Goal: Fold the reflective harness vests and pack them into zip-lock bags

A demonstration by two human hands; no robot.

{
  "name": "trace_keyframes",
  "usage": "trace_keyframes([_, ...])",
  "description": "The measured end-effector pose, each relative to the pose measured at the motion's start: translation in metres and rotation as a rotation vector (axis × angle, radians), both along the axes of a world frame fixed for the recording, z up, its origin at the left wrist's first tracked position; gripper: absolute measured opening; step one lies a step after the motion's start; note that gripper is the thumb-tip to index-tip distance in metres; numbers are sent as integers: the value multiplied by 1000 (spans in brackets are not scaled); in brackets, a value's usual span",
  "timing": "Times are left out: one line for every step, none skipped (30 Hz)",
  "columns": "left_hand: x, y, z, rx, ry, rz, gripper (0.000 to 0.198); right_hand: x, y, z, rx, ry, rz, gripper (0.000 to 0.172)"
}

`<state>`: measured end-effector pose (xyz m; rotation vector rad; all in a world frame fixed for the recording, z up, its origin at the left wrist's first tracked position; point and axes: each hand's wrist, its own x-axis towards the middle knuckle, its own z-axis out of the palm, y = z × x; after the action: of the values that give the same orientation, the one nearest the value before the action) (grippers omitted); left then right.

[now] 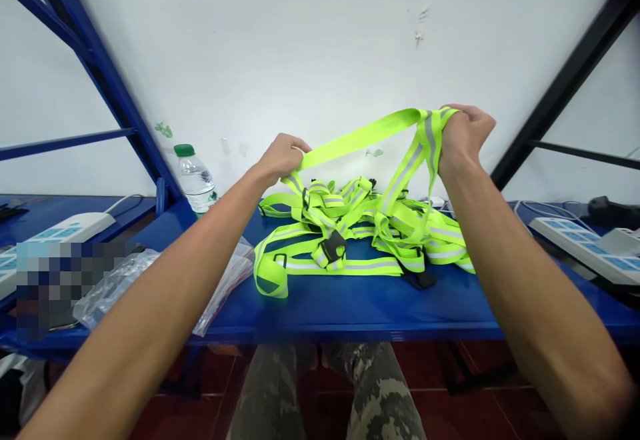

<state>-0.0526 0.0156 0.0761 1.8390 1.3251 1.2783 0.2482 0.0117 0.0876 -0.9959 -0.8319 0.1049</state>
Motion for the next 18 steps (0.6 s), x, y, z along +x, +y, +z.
trace_keyframes([-2,2,-4,4,40,-10,22,0,-1,1,10,4,5,31])
trace_keyframes([-4,3,-7,-5,70,-19,22,0,-1,1,13,-20,11,32])
trace_keyframes([-6,3,-9,-26,84,-26,22,-1,-2,1,14,-44,10,32])
trace_keyframes([-7,3,-10,-61,69,-35,20,-2,-1,0,13,-61,3,32])
trace_keyframes([-8,3,-10,-109,20,-57,19,-3,-1,-1,8,-70,-8,32])
trace_keyframes([-9,2,-9,-168,-59,-94,17,-4,0,-2,0,-72,-17,33])
trace_keyframes([-10,0,-8,-230,-153,-144,16,-4,2,-3,-10,-65,-22,33])
trace_keyframes([-12,-3,-5,-286,-242,-201,14,-5,3,-4,-22,-50,-20,33])
trace_keyframes([-13,-6,-3,-330,-313,-258,12,-6,4,-5,-32,-30,-10,33])
trace_keyframes([-15,-9,0,-359,-350,-308,8,-7,5,-6,-41,-4,5,32])
trace_keyframes([-17,-13,2,-372,-344,-350,5,-7,6,-6,-47,21,20,32])
trace_keyframes([-19,-16,4,-371,-297,-382,5,-7,7,-6,-50,41,29,31])
trace_keyframes([-21,-18,4,-359,-225,-399,7,-6,9,-5,-52,52,28,31])
trace_keyframes([-23,-19,4,-342,-143,-395,11,-3,10,-4,-53,60,17,31])
trace_keyframes([-26,-18,2,-323,-59,-369,18,0,12,-2,-52,68,-1,32])
trace_keyframes([-29,-16,0,-298,21,-325,23,4,13,0,-47,82,-27,32])
trace_keyframes([-32,-13,-3,-263,90,-271,27,10,15,3,-36,100,-56,33])
trace_keyframes([-35,-9,-7,-222,147,-216,28,16,16,6,-20,122,-86,33])
